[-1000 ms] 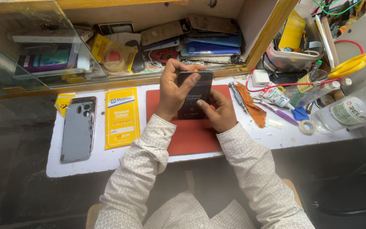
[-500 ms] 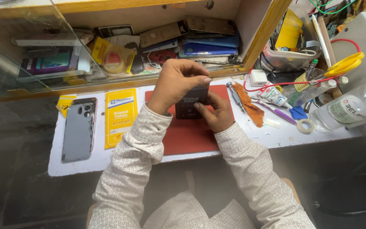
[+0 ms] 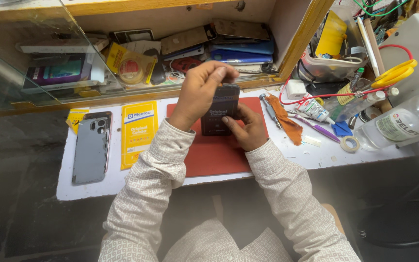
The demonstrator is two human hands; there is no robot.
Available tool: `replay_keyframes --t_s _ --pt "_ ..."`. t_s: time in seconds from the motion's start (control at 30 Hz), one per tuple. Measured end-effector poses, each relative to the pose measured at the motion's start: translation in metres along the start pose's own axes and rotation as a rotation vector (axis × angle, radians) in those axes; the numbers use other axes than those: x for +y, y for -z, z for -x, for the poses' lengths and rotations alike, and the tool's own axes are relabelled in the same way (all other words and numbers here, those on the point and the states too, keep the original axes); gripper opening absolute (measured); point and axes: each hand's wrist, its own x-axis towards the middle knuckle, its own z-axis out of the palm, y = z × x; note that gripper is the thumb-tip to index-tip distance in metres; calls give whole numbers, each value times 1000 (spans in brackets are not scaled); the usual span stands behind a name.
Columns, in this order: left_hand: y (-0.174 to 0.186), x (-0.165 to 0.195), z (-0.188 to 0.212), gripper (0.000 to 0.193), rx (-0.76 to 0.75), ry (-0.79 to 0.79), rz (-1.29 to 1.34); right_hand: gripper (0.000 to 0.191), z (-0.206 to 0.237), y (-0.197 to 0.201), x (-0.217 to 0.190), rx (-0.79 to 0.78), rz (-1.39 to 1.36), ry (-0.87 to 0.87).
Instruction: The person handles a smartphone battery, then cleans the internal components of a disassembled phone with a cloth. They use a precision screwdriver to remove screws and detach the screen assembly from the phone body.
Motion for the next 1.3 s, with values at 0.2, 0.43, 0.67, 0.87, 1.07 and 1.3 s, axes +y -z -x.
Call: replay_keyframes --t_s 0.2,0.43,0.67,0.87,1.07,1.3 --pt "7 -12 7 7 302 47 90 30 -2 1 -2 -27 -38 20" --pt "5 4 14 24 -25 -61 -306 31 -2 1 -3 -36 -34 5" --pt "-7 25 17 15 52 -92 -383 31 4 2 -7 -81 4 75" --pt "13 31 50 24 284 -206 -484 31 6 10 -6 -16 -31 95" --pt "38 9 124 67 156 70 -1092 34 26 67 -26 240 -19 123" --pt "-3 -58 127 100 -47 340 -1384 37 65 118 -62 343 -4 157"
